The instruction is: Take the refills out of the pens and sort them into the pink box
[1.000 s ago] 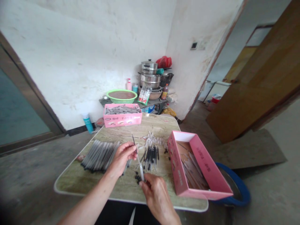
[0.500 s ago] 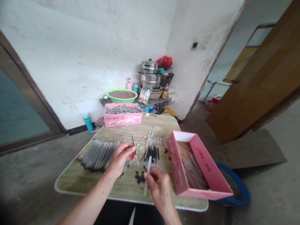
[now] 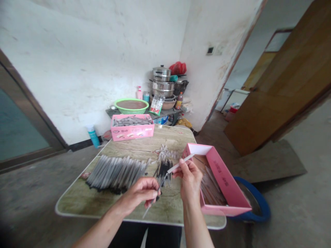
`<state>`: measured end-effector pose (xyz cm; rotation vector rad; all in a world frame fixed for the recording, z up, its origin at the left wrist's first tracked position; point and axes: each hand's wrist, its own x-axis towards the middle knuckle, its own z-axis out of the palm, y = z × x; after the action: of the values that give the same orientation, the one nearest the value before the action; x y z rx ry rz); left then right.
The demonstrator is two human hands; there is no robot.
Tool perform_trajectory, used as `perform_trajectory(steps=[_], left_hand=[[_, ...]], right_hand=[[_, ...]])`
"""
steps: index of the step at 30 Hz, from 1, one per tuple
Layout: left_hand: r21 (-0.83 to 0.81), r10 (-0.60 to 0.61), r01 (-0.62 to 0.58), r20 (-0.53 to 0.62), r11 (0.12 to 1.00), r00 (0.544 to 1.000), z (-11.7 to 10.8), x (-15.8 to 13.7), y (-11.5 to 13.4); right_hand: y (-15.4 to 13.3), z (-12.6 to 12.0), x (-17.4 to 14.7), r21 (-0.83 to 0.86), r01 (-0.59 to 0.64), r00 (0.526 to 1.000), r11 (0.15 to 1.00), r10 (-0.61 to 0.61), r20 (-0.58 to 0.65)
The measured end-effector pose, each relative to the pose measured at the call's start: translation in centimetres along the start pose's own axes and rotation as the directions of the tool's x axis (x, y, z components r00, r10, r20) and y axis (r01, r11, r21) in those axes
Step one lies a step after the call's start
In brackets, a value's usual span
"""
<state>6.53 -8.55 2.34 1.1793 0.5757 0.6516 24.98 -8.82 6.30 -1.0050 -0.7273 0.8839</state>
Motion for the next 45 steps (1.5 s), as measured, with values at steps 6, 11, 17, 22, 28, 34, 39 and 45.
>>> perform_trajectory(steps=[6,11,17,22,28,34,39,45], left_hand=[[-0.036,-0.018,0.016,-0.036,0.999,0.999,0.1,0.2,0.2],[-0.183,-0.007,-0.013,-0.109,0.983,0.994,0.4,0.4,0.4],[-0.122,-0.001,-0.035,-0.284,0.992,0.959,0.0,1.1,-0.6],[-0.232,-0.107,0.057,-0.207,0.971,0.973,0.0,1.4,-1.4],[-0.538,-0.202,-0.007,-0.327,0.843,0.923,-1.4,2.0,-1.7],[-0.64,-0.261,-0.171,-0.522,0.749,0.812,-3.3,2.5,-1.2],[-0.623,-0.236,-0.189,-0.534,0.759,0.812,-3.1,2.4,-1.5],[-0.581,-0.188,-0.21,-0.549,0.786,0.814,-2.5,2.2,-1.5]], right_hand=[[0.9,0.3,-1.0,-0.027,-0.136,0.986,0.99,0.138,0.092],[3.6,0.5,-2.6,0.094,-0.476,0.873,0.874,0.457,0.171],[5.1,0.8,-4.8,0.178,-0.656,0.754,0.734,0.624,0.205],[4.3,1.9,-7.1,0.113,-0.703,0.699,0.702,0.653,0.292],[4.9,-0.8,-6.0,-0.299,-0.39,0.874,0.871,0.452,0.179],[7.3,-4.9,-4.3,-0.775,0.106,0.985,0.623,0.043,0.169],[9.0,-3.5,-5.3,-0.829,0.234,0.95,0.509,0.06,0.305],[9.5,-2.9,-5.0,-0.833,0.229,0.949,0.503,0.075,0.306]])
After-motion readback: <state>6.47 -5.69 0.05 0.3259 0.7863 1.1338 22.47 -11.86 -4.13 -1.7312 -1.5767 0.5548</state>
